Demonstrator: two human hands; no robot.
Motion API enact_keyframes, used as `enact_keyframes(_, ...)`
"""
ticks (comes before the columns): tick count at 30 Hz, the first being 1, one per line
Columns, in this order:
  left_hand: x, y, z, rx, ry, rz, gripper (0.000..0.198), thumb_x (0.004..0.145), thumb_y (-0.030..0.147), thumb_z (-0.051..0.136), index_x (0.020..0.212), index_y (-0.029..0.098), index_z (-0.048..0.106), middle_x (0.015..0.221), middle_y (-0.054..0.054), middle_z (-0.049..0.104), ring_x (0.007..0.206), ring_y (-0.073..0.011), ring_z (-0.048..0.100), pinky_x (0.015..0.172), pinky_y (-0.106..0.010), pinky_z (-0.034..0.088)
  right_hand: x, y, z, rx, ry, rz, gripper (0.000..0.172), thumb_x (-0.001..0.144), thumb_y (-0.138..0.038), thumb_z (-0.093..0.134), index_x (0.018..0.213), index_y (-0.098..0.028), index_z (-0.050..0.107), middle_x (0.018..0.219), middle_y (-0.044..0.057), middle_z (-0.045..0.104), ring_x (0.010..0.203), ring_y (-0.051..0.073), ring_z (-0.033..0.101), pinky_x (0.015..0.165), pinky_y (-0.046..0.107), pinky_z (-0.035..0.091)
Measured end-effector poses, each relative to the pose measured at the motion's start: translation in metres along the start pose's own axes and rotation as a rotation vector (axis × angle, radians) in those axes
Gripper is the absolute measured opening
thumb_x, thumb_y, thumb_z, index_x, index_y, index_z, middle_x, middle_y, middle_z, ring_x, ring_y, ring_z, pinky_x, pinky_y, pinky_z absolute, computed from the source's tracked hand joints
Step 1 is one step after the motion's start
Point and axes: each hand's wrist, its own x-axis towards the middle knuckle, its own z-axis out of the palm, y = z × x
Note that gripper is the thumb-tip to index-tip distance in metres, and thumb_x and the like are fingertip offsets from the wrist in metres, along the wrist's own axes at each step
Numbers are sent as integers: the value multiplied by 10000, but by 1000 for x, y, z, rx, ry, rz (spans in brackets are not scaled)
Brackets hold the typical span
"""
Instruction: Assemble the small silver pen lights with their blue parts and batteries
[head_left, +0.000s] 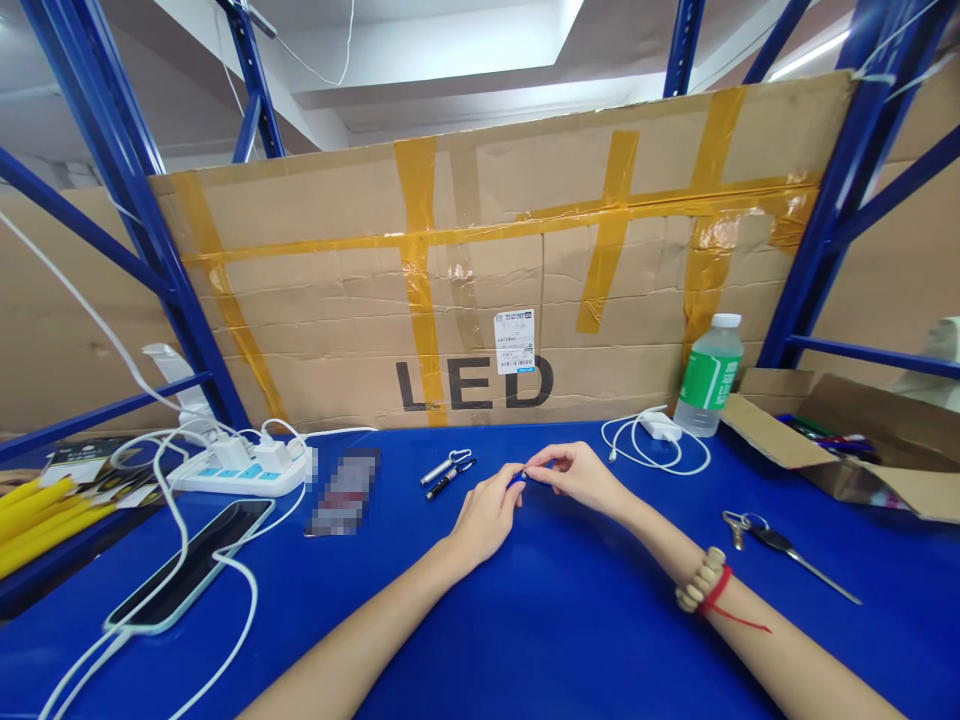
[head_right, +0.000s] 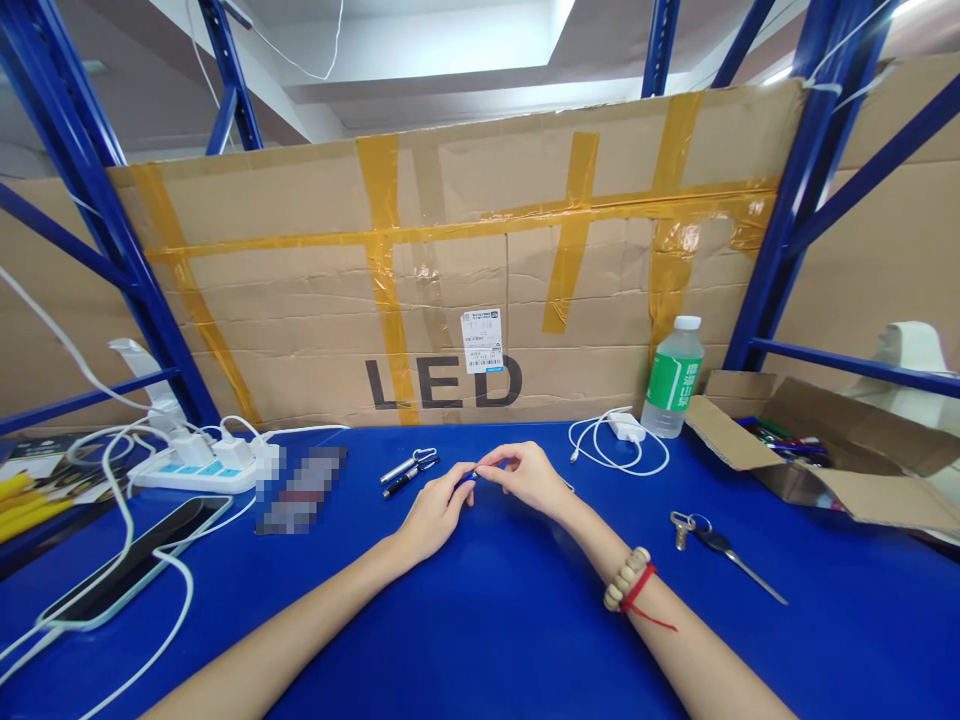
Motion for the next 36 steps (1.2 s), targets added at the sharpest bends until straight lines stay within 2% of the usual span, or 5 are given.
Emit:
enact_keyframes(6,0,2,0,6,-2,8,270,906,271,263,1084,229,462,733,18,563,679,-121,538,629,-213,379,2,0,1,-56,52,-59,264,654,-382,640,724,-128,663,648,31,632,481,70,457,468,197,387)
enact_keyframes(17,0,0,1,-28,6,67,218,903,235,239,832,199,442,682,35,506,625,-100,484,620,-195,347,-1,-7,-10,-93,-32,-292,223,686,-375,655,779,-177,703,771,46,633,652,111,540,588,222,423)
enact_keyframes(24,0,0,1,-19,-12,82,238,901,239,238,890,197,472,679,25,503,613,-101,471,609,-196,355,0,-3,-14,-161,-20,-343,249,687,-434,643,730,-196,704,736,40,630,669,127,557,588,232,421)
enact_keyframes(30,0,-4,1,-38,-22,56,233,895,232,254,905,194,484,652,28,498,586,-99,459,573,-199,339,2,5,-7,-275,24,-429,278,728,-462,593,670,-206,684,724,38,635,738,147,547,683,271,425)
enact_keyframes(36,0,-7,2,-10,-54,15,215,888,238,276,884,198,487,651,33,519,582,-98,474,562,-197,331,1,10,-5,-356,31,-467,288,754,-472,555,686,-223,685,737,36,638,778,151,530,695,273,425)
